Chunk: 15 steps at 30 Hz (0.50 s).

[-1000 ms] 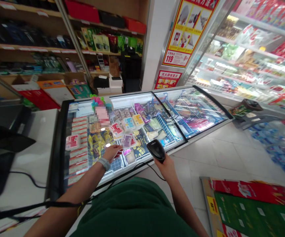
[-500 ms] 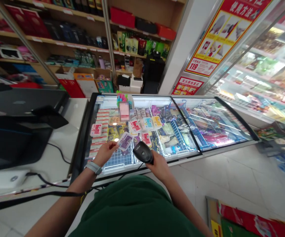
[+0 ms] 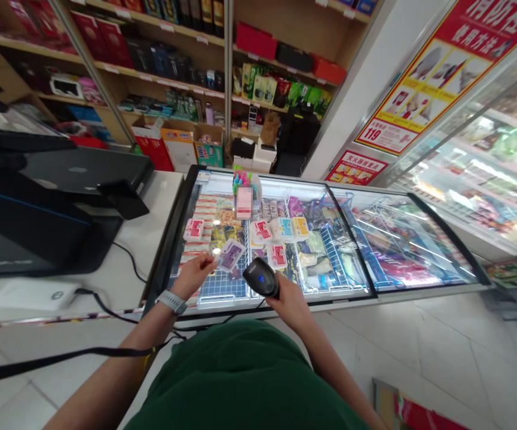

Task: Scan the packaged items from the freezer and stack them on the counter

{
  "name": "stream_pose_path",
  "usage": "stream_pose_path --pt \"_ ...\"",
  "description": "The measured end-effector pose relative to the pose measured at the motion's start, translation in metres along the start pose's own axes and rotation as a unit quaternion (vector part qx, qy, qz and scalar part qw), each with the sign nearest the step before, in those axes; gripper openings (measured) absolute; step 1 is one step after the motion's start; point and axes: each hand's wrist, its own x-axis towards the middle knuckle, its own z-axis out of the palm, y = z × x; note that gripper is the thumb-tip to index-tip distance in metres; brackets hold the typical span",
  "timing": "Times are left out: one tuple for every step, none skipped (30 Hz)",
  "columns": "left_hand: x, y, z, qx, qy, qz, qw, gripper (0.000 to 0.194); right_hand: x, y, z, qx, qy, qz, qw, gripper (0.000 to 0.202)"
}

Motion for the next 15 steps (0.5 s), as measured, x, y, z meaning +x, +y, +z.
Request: stream_pose_path --pt "0.000 -0.002 0.000 -0.017 0.003 -0.015 1.000 0.043 0.000 0.000 0.000 0.007 0.002 0.000 1.000 0.024" --pt "0.001 -0.003 0.000 -0.038 0.008 -0.034 0.999 0.044 0.000 0.000 0.001 0.017 0.005 -0.001 1.000 0.025" --pt "0.002 -0.006 0.000 -0.058 0.014 -0.054 0.997 0.046 0.000 -0.001 0.001 0.027 0.008 -0.001 1.000 0.026" --pt "0.004 -0.008 -0.001 -0.076 0.022 -0.074 0.994 0.047 -0.001 -0.001 0.000 0.037 0.011 0.001 0.999 0.027" --pt "0.007 -0.011 -0.004 -0.090 0.032 -0.091 0.991 0.047 -0.001 -0.001 0.000 0.045 0.012 0.003 0.999 0.027" --pt "0.012 -0.014 -0.007 -0.100 0.046 -0.104 0.988 0.048 -0.002 -0.001 -0.001 0.050 0.014 0.006 0.999 0.027" --pt "0.017 -0.017 -0.012 -0.105 0.061 -0.115 0.986 0.047 -0.002 -0.001 -0.001 0.051 0.017 0.010 0.998 0.026" --pt "0.024 -0.020 -0.018 -0.107 0.077 -0.124 0.984 0.046 -0.003 0.000 -0.001 0.052 0.020 0.014 0.998 0.024" --pt "0.032 -0.022 -0.025 -0.109 0.095 -0.135 0.980 0.044 -0.004 0.001 -0.001 0.053 0.023 0.015 0.998 0.023" --pt "0.041 -0.025 -0.033 -0.110 0.114 -0.148 0.976 0.041 -0.004 0.002 -0.002 0.054 0.027 0.014 0.998 0.022" --pt "0.050 -0.027 -0.040 -0.109 0.131 -0.162 0.972 0.038 -0.005 0.003 -0.002 0.054 0.031 0.013 0.998 0.022" --pt "0.059 -0.028 -0.048 -0.107 0.146 -0.177 0.968 0.034 -0.006 0.004 -0.002 0.055 0.035 0.013 0.998 0.021" --pt "0.068 -0.029 -0.056 -0.103 0.158 -0.190 0.963 0.030 -0.007 0.005 -0.002 0.055 0.038 0.013 0.998 0.019" --pt "0.076 -0.030 -0.062 -0.099 0.166 -0.204 0.960 0.027 -0.008 0.006 -0.002 0.053 0.041 0.015 0.998 0.018" --pt "0.083 -0.030 -0.068 -0.095 0.170 -0.216 0.957 0.024 -0.009 0.007 -0.002 0.051 0.043 0.018 0.998 0.016"
